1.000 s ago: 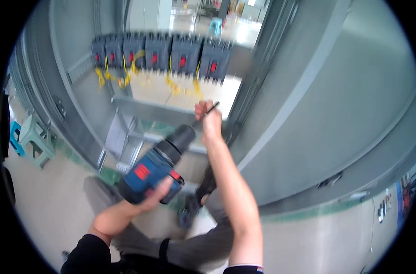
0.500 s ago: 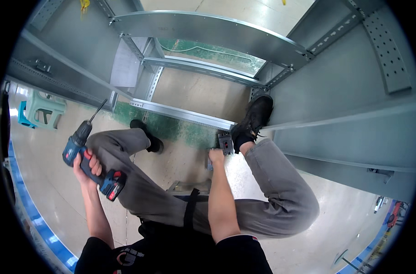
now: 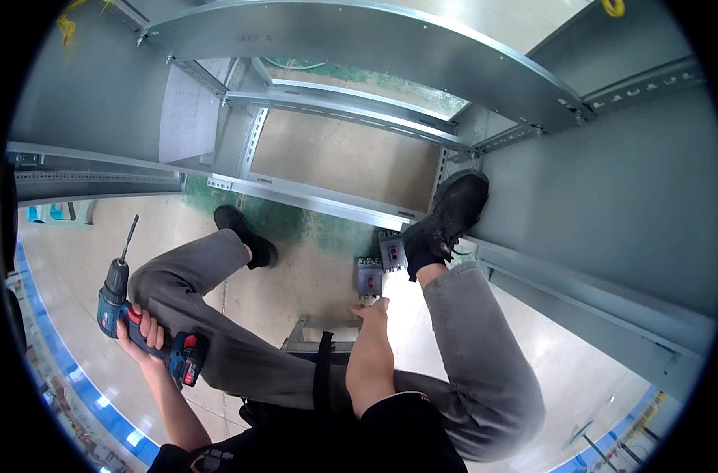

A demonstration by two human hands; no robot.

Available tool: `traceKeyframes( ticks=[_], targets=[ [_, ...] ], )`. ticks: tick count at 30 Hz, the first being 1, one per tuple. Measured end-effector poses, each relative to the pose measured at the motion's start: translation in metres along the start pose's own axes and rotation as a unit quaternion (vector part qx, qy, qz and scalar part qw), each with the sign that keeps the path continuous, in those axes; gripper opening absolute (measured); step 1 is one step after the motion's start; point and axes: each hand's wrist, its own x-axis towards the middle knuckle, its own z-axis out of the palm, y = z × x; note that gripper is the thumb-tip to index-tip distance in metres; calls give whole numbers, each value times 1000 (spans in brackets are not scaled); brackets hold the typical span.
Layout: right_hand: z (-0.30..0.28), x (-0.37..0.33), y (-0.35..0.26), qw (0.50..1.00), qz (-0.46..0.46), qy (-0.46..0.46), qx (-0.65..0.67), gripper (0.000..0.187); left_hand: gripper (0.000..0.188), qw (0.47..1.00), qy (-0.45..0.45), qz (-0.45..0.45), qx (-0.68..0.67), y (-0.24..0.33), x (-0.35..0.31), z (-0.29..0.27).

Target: The person installs multiple circuit breakers into a metal electrical cabinet using a cordless drill. They pick up each breaker, align it on the DIN rail, and secure it with screws, repeating the process for several units.

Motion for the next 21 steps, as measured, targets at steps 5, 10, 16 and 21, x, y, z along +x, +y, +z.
traceKeyframes(
  ticks=[5, 10, 16, 21],
  targets=[
    [4, 30, 3, 984, -27, -146, 95, 77, 54, 999, 11, -28, 25, 0, 2, -10],
    [16, 37, 2, 984, -2, -148, 96, 59, 54, 998, 4, -29, 49, 3, -2, 4],
    [47, 22, 37, 974, -92, -177, -105, 51, 51, 999, -4, -37, -17, -5, 12, 10],
    [60, -46, 90, 957, -114, -223, -145, 47, 50, 999, -9, -35, 7, -7, 9, 24]
  ],
)
